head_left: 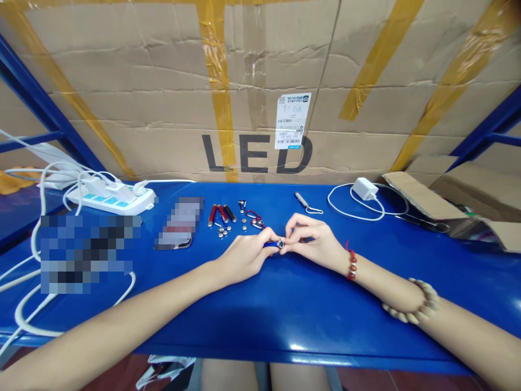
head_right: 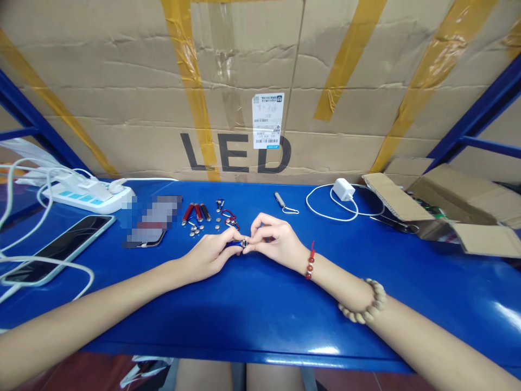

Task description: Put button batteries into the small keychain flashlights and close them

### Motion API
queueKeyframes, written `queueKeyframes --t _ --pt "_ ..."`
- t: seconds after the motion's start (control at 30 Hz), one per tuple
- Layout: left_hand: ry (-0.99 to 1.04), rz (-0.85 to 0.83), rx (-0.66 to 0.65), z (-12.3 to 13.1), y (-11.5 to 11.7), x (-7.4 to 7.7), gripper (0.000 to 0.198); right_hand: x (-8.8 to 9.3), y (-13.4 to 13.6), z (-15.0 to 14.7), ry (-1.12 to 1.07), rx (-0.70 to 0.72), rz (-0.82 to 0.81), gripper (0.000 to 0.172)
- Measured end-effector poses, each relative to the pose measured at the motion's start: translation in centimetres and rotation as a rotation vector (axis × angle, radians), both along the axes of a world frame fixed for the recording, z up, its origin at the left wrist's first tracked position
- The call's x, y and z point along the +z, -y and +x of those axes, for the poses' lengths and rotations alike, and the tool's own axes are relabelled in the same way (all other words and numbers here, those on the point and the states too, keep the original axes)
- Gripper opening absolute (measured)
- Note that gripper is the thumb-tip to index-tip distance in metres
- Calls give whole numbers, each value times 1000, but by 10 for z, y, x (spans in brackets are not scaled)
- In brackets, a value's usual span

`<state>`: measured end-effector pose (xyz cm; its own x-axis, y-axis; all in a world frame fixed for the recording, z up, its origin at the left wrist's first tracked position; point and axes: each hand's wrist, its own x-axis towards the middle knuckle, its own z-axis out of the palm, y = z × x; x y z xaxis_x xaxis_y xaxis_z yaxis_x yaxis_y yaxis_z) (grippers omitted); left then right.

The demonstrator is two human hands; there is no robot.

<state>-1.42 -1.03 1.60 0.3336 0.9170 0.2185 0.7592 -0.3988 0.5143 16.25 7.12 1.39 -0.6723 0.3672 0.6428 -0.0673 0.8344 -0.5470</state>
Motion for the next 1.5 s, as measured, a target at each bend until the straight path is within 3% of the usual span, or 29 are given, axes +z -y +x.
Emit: queueKeyframes --t 0.53,0.9,1.5 --pt "12 77 11 0 -2 -5 6 -6 4 -5 54 -62 -358 37" --pt "60 93 5 -1 -1 -7 7 -2 5 -7 103 -40 -563 36" --pt "32 109 85 1 -1 -7 7 -5 3 -9 125 -84 -567 42"
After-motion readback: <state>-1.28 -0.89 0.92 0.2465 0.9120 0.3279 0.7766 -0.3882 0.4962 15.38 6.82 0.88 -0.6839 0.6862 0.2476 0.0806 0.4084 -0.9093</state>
